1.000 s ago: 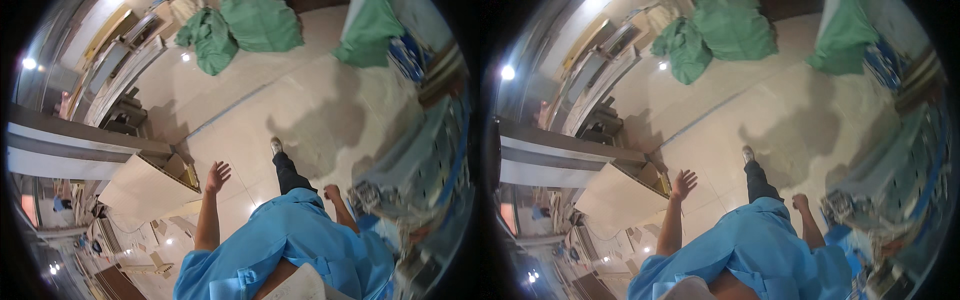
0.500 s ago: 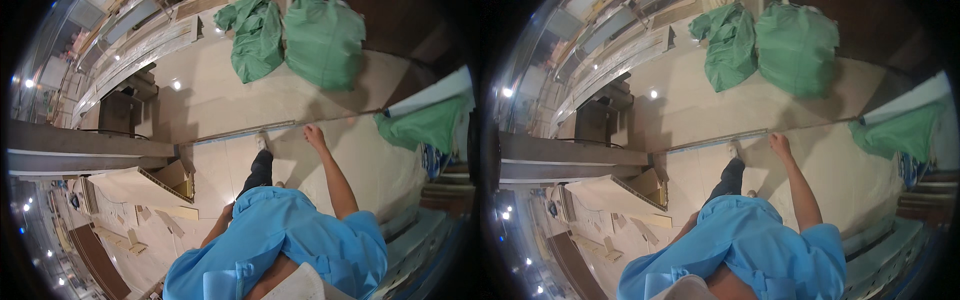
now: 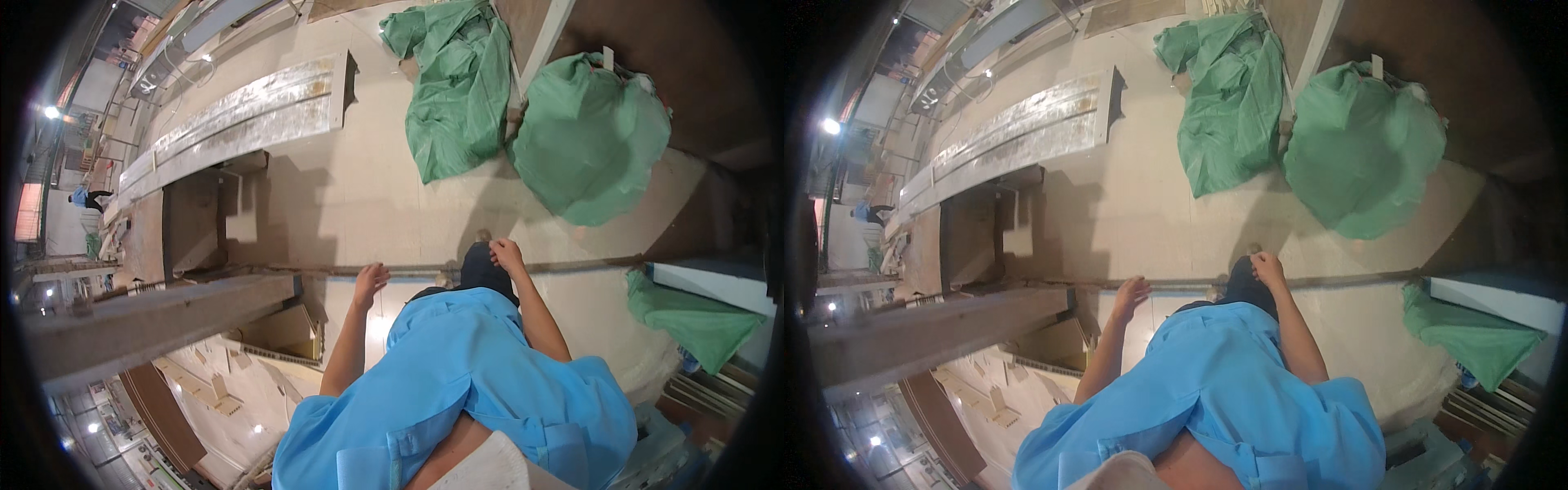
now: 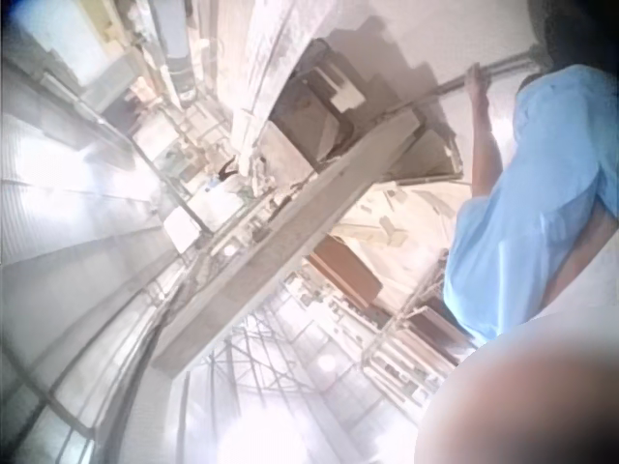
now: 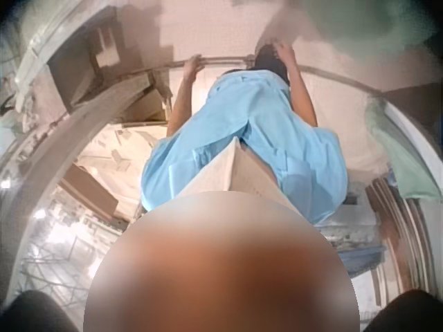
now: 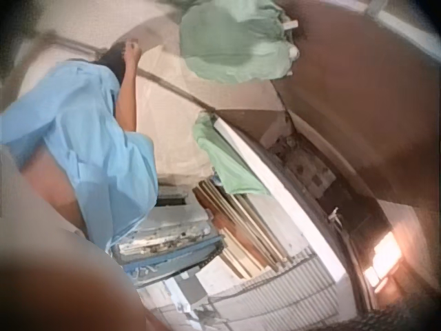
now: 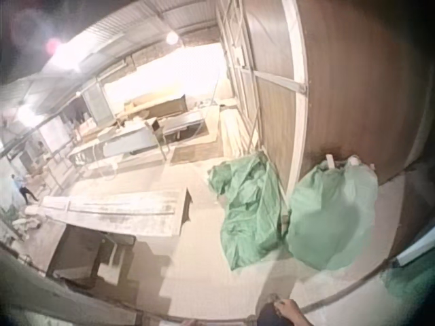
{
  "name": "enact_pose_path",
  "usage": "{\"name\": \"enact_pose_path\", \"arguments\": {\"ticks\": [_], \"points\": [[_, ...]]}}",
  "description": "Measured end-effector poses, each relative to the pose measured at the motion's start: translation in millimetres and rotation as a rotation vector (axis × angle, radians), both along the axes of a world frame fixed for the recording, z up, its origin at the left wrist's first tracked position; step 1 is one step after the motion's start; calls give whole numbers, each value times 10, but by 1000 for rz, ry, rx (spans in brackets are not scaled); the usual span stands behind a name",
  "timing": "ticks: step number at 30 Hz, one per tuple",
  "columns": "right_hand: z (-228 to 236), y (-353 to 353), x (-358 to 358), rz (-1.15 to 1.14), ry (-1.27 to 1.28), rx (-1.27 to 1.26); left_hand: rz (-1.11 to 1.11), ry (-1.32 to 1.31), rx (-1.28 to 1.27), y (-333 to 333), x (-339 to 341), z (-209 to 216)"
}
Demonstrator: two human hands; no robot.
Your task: The person sweeps loose fibrous material on the floor using a broom and dustpan, then transfers it into green sacks. They lift and position the sacks, add more material, and later handle a blue cable near machinery.
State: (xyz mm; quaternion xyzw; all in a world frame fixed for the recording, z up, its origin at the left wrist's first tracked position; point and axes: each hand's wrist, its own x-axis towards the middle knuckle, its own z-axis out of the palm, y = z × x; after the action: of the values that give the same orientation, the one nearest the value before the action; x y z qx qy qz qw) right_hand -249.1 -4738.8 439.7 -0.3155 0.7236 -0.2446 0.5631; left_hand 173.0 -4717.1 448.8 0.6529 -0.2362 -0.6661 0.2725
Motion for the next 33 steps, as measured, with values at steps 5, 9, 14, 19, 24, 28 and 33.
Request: {"name": "enact_pose_path", "arguments": {"ticks": [5,9,14,19,24,28,33], "points": [[-837,-1490,-560,3,-66,33,111,-64,-193,-1924,-439,-250],[-1294,-3237,-917,41,55,-46,56,-371,-66,-2915,-1084,-297],[-832,-5329,-1006,40,21,-125,227,-376,-679,-4248,-1324,664],[-1013,-7217,-661,56,-135,-113,292,-858,-788,-6093,-446,1250],[-2319,-9214,-469,-231,-356,15,-11,-1253,-432,-7541,312,533],[-3548,-11075,-561,-236,-173,21,-124,-1293,-328,-7674,486,10],[-4629,-12525,-1096,-405,9,-95,96,-1526,-189,-7612,455,-198]]}}
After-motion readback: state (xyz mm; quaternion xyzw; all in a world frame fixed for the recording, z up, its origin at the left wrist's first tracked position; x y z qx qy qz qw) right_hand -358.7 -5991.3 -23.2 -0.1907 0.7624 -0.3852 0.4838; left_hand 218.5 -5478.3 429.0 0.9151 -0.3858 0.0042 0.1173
